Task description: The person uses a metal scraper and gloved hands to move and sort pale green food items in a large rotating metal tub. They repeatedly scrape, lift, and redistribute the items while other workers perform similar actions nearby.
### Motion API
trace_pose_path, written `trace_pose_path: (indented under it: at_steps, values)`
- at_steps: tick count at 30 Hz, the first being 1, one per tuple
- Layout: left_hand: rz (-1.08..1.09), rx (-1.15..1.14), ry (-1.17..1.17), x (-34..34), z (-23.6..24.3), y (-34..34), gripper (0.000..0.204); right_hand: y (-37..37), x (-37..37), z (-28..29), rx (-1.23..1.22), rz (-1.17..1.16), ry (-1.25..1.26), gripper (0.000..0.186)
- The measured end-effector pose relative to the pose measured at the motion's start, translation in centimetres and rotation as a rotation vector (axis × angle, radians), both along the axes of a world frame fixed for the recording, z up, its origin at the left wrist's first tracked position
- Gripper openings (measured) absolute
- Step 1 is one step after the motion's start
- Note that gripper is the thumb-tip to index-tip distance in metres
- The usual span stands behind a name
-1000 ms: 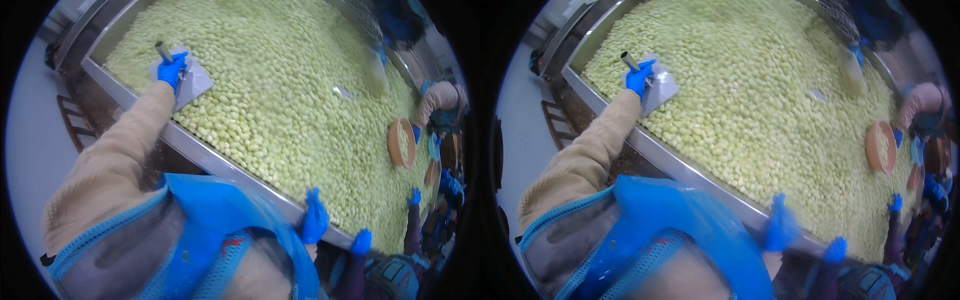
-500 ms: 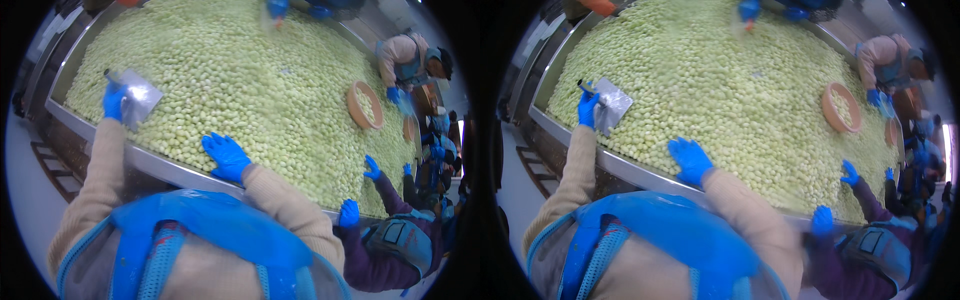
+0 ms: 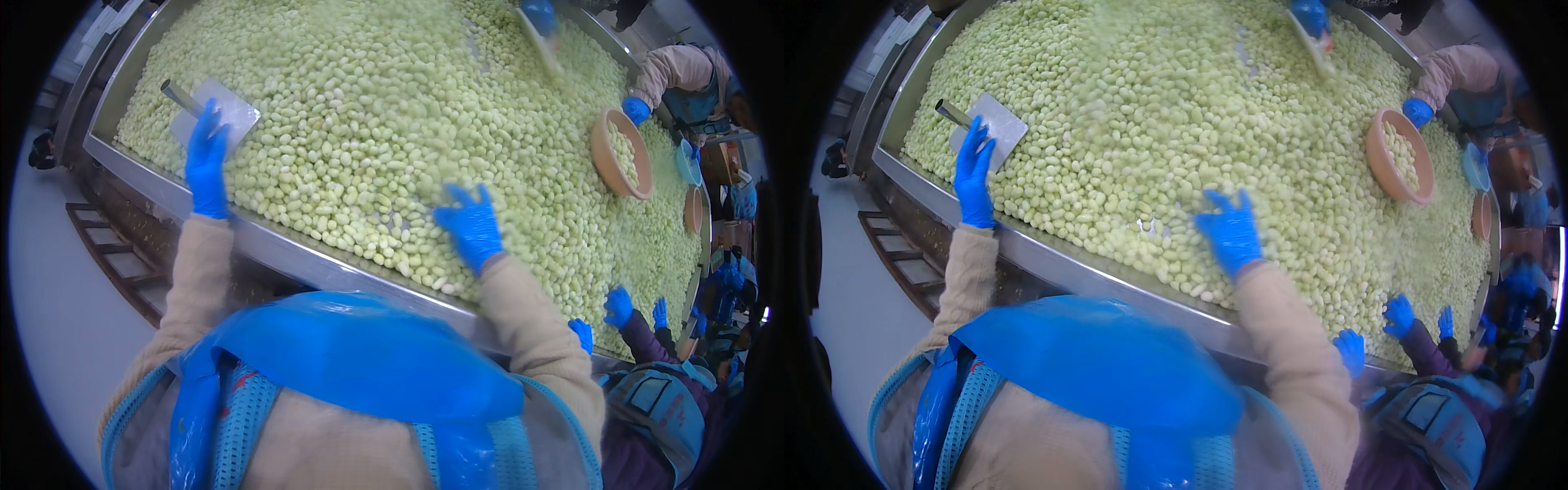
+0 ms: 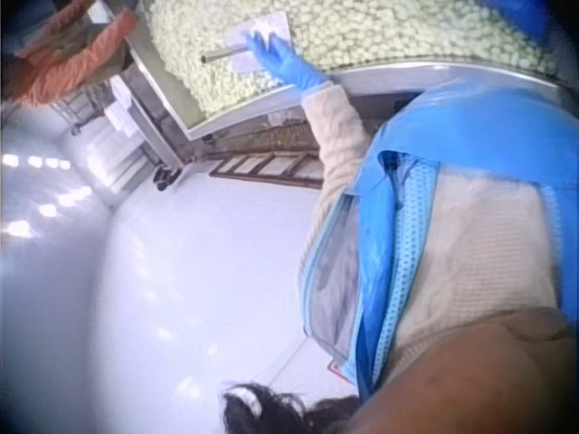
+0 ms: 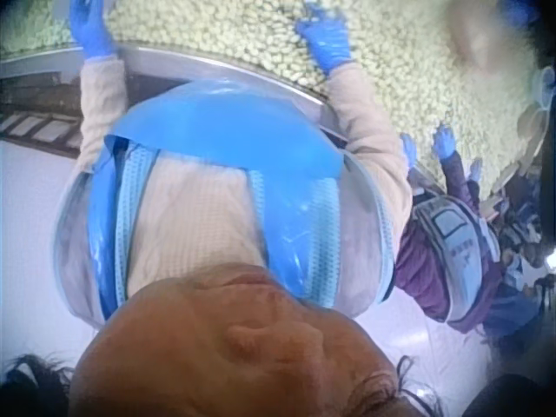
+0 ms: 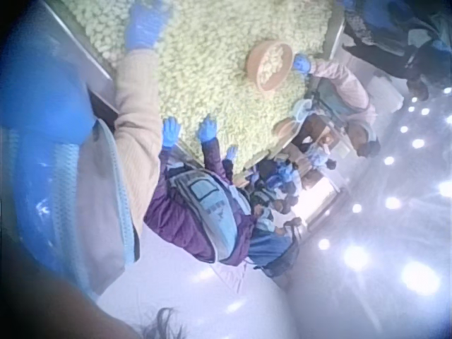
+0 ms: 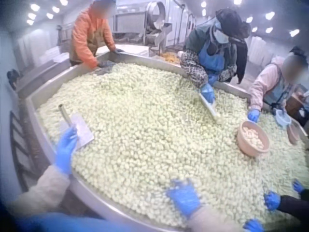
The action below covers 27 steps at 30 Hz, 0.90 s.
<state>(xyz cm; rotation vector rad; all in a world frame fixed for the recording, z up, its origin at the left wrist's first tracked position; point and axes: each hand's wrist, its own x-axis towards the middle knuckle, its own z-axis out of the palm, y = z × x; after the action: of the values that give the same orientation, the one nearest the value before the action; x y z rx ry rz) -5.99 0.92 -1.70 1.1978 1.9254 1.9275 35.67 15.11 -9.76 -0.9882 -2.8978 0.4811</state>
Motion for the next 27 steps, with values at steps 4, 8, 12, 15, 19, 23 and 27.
trace_pose_path:
  at_steps: [4, 8, 12, 15, 19, 23, 27]
  values:
    - [-0.192, -0.027, -0.137, 5.2, 0.1, 3.5, 0.042, 3.4, 8.5, -1.6, 0.135, -0.149, -0.11, 0.018]
    - [-0.442, -0.032, -0.532, 7.7, -0.3, 6.1, 0.045, 5.5, 16.4, -1.1, 0.197, -0.299, -0.345, 0.021]
    - [-0.628, 0.053, -0.916, 8.2, -2.1, 8.2, 0.048, 6.1, 23.1, -0.4, 0.016, -0.817, -0.288, 0.05]
    - [-0.709, 0.115, -1.156, 8.5, -3.9, 9.2, 0.048, 6.4, 27.4, 0.7, 0.204, -0.436, -0.765, 0.062]
    - [-0.925, 0.174, -1.434, 6.7, -7.9, 10.0, 0.048, 4.0, 19.2, 4.3, -0.003, -0.257, -0.366, 0.057]
    - [-0.957, 0.069, -1.381, 8.5, -5.0, 10.5, 0.053, -1.4, 1.4, 5.5, -0.362, 0.129, -0.064, 0.054]
    - [-0.988, 0.022, -1.376, 8.3, -4.9, 10.6, 0.056, -4.7, -4.3, 0.2, -0.259, 0.423, -0.154, 0.057]
